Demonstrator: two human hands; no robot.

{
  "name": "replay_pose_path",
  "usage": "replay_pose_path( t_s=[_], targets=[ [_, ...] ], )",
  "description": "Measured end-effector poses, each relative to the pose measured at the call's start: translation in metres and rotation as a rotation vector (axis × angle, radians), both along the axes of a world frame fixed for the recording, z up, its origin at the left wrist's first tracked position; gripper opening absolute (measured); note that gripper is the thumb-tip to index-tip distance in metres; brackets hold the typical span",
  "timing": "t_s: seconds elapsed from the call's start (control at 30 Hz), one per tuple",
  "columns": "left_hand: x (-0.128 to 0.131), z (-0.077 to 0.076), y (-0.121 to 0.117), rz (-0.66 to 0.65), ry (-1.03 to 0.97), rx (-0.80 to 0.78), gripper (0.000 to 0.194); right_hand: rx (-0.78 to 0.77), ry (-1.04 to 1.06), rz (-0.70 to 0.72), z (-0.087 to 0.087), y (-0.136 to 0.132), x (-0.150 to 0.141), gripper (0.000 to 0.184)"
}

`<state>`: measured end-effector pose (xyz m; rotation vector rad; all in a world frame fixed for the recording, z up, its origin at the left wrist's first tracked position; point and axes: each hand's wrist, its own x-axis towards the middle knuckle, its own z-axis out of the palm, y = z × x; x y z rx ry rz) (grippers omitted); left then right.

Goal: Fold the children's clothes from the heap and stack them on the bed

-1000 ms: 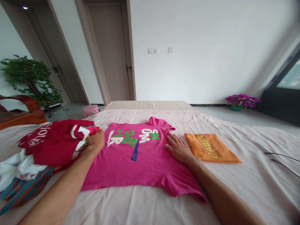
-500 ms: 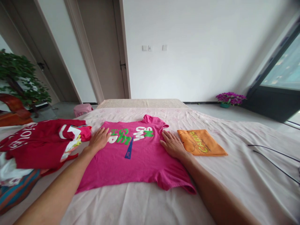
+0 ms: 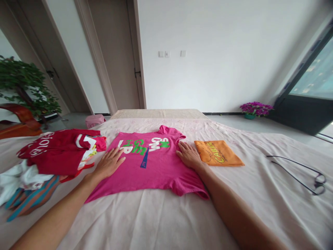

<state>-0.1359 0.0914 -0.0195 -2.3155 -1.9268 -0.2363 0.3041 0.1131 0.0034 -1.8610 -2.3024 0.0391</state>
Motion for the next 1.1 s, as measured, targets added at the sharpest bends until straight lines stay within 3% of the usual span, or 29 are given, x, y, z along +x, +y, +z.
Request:
replay_pose_path(
  t_s=[0.13, 0.3, 0.5, 0.6, 0.7, 0.9, 1.03, 1.1],
  targets=[
    [-0.001, 0.007, -0.009, 0.060, 0.065, -0.021, 0.059, 0.001, 0.005, -0.001, 0.002, -0.002, 0.000, 0.064],
    [0.033, 0.033, -0.014, 0.172, 0.071, -0.077, 0.051, 0.003, 0.002, -0.007, 0.007, -0.006, -0.003, 0.063],
    [0.121, 0.052, 0.007, -0.066, -0.004, -0.055, 0.049, 0.026, 0.010, -0.001, 0.007, -0.008, -0.004, 0.062],
    [0.166, 0.047, 0.012, -0.207, -0.056, -0.018, 0.055, 0.016, 0.010, -0.003, 0.007, -0.007, -0.002, 0.062],
    [0.192, 0.034, 0.011, -0.310, -0.099, -0.012, 0.059, 0.017, 0.014, 0.001, 0.006, -0.006, 0.000, 0.061],
    [0.187, 0.016, 0.008, -0.334, -0.114, -0.032, 0.060, 0.026, 0.027, 0.003, 0.007, -0.008, -0.002, 0.061],
    [0.161, 0.011, 0.001, -0.358, -0.105, -0.007, 0.060, 0.145, 0.021, -0.027, 0.012, -0.014, -0.003, 0.058],
    [0.140, 0.008, -0.006, -0.325, -0.093, -0.004, 0.061, 0.226, 0.011, 0.044, 0.015, -0.016, -0.003, 0.056]
  ],
)
